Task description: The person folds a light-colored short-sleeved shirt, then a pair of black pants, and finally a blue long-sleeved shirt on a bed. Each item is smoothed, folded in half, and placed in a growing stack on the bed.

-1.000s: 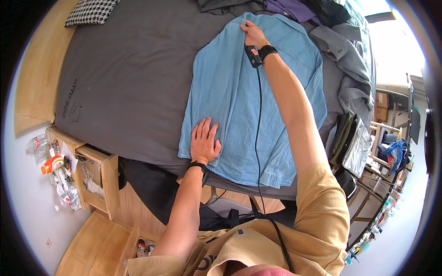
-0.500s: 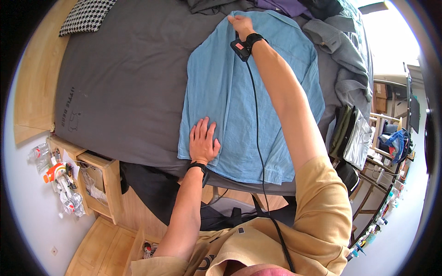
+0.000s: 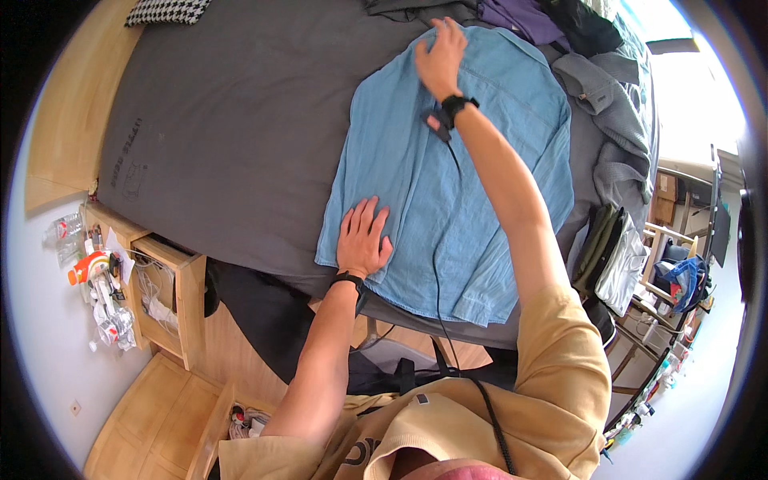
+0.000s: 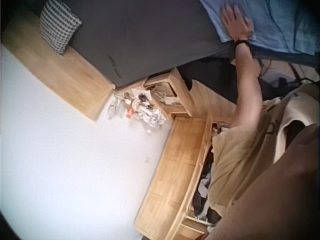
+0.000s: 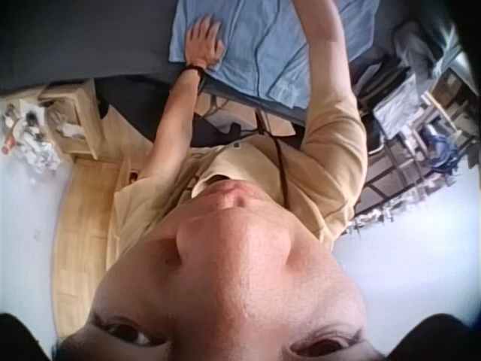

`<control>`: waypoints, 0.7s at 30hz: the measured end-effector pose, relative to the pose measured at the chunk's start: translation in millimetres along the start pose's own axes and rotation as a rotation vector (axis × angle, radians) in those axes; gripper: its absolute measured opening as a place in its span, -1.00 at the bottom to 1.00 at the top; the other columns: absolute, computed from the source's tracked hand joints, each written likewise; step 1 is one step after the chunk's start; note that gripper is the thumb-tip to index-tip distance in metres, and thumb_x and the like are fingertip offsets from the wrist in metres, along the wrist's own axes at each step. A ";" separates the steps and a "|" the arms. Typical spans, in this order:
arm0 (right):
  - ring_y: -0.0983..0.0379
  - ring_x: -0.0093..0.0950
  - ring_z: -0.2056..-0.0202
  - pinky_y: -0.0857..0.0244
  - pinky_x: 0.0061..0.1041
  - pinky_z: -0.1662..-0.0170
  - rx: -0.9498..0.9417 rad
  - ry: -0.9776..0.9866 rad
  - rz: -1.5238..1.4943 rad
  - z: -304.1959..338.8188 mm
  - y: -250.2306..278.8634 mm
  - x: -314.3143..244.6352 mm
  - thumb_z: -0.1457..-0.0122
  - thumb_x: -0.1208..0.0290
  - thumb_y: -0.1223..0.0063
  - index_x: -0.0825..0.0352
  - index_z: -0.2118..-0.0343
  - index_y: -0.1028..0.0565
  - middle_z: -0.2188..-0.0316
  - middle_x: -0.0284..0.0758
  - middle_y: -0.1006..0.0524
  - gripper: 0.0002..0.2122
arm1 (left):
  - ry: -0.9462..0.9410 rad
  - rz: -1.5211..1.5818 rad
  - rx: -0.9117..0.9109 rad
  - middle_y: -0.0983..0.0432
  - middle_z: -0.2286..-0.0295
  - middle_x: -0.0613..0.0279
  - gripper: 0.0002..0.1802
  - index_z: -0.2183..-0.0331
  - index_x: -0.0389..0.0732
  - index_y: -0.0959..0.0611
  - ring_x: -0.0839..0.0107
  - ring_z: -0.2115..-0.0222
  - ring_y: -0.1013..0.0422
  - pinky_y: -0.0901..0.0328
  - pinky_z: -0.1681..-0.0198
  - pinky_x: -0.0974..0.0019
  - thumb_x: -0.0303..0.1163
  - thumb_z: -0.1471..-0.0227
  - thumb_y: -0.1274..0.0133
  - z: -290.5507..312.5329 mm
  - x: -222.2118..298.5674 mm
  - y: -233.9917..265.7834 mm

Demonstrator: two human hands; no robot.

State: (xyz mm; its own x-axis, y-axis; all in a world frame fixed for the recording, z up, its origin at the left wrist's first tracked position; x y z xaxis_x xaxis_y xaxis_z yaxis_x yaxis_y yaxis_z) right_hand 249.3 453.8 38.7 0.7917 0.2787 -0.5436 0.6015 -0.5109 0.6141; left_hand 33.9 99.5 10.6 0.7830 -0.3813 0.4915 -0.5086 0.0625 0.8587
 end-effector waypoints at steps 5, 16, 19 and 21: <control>-0.04 -0.08 -0.48 0.11 0.03 -0.50 -0.397 0.284 0.196 94.5 -0.9 -57.5 -0.32 0.00 -0.07 0.40 -0.44 -0.20 -0.48 -0.03 -0.16 -0.25 | -0.002 0.004 -0.003 -0.27 -0.32 -0.02 -0.31 -0.23 -0.12 -0.48 -0.06 -0.32 -0.20 -0.07 -0.38 -0.18 -0.15 -0.06 0.00 -0.7 -1.2 -0.8; -0.02 -0.04 -0.49 0.11 0.08 -0.49 -0.455 0.176 0.253 139.0 28.5 -64.6 -0.37 -0.04 0.00 0.28 -0.48 -0.16 -0.50 -0.07 -0.12 -0.27 | -0.030 0.024 0.040 -0.28 -0.30 -0.02 -0.32 -0.21 -0.16 -0.50 -0.05 -0.32 -0.19 -0.06 -0.39 -0.16 -0.19 -0.04 -0.04 2.5 0.8 3.5; -0.03 -0.01 -0.48 0.09 0.08 -0.49 -0.543 0.183 0.274 188.5 70.0 -82.8 -0.38 0.00 -0.01 0.19 -0.48 -0.20 -0.50 -0.08 -0.14 -0.32 | -0.040 0.034 0.073 -0.29 -0.29 -0.01 -0.32 -0.21 -0.17 -0.50 -0.02 -0.33 -0.18 -0.07 -0.40 -0.14 -0.22 -0.03 -0.07 4.1 2.1 5.1; -0.04 -0.03 -0.48 0.08 0.08 -0.48 -0.571 0.170 0.268 218.2 96.9 -96.1 -0.37 0.03 -0.03 0.13 -0.46 -0.24 -0.49 -0.12 -0.16 -0.35 | -0.038 0.030 0.085 -0.29 -0.29 -0.01 -0.32 -0.21 -0.17 -0.50 0.00 -0.33 -0.18 -0.07 -0.40 -0.13 -0.25 -0.02 -0.09 5.5 3.1 6.6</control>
State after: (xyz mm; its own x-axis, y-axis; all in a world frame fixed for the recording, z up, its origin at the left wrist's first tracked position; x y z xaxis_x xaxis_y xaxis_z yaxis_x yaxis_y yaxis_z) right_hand 208.3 200.0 25.7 0.8998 0.3500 -0.2606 0.3064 -0.0815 0.9484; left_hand 30.9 93.6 17.0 0.7535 -0.4152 0.5098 -0.5615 -0.0031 0.8274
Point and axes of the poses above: each hand's wrist, its own z-axis away from the middle knuckle, its own y-axis out of the back of the hand, x = y × z, the point moved 2 cm from there along -z, towards the middle knuckle
